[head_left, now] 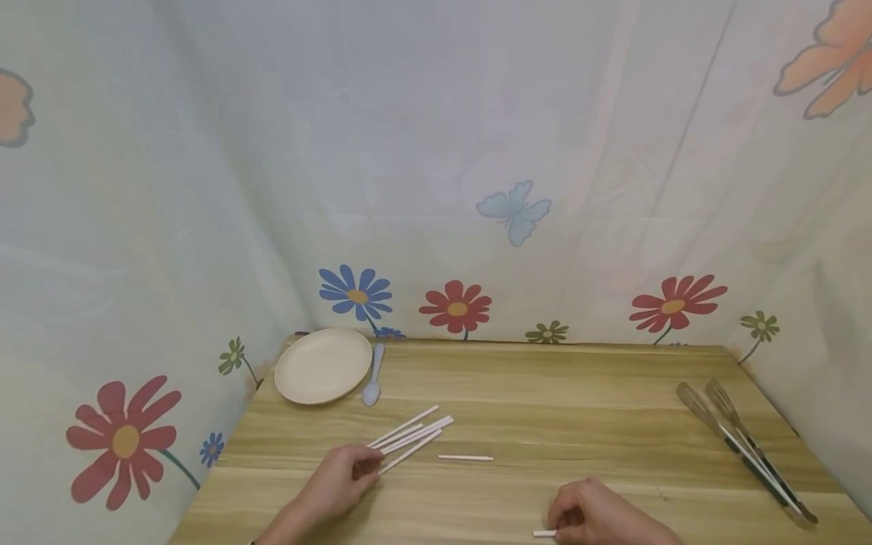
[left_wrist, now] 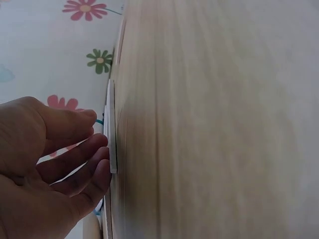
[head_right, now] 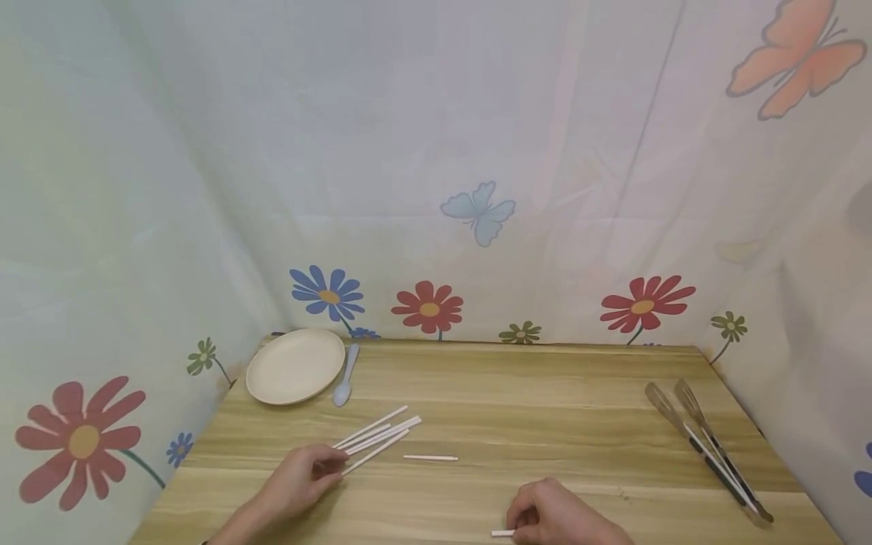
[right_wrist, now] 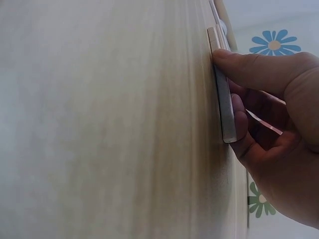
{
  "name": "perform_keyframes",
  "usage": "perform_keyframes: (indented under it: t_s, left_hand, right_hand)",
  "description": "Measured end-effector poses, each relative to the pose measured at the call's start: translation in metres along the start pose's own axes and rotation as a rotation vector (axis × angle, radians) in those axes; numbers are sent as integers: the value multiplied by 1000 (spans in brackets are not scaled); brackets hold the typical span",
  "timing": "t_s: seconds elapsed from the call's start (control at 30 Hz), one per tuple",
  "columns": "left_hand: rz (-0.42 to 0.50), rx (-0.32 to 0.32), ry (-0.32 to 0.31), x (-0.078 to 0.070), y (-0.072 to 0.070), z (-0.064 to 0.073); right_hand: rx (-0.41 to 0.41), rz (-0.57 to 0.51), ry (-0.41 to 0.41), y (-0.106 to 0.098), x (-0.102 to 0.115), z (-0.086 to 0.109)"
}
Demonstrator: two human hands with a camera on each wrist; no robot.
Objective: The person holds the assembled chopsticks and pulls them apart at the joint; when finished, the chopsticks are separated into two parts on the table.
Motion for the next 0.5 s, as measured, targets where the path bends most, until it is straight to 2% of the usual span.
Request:
perform_keyframes:
  t_s: [0.13,0.37,0.5]
  left_hand:
    - [6,11,-3,2,2,0]
    - [-24,49,-14,4,3,-3]
    - [-32,49,-7,4,3,-4]
  right_hand:
    - [9,-20,23,1,0,0]
    - [-2,14,-24,0,5,1]
    - [0,4,-15,-1,4,0]
Point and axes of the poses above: each hand's wrist, its own z-axis away from the middle knuckle, its own y-axis out of the palm, x = y × z, the point moved 5 cm from there along -z, towards the middle knuckle, and after that the axes turned 7 degrees about x, right-handed, at the moved point
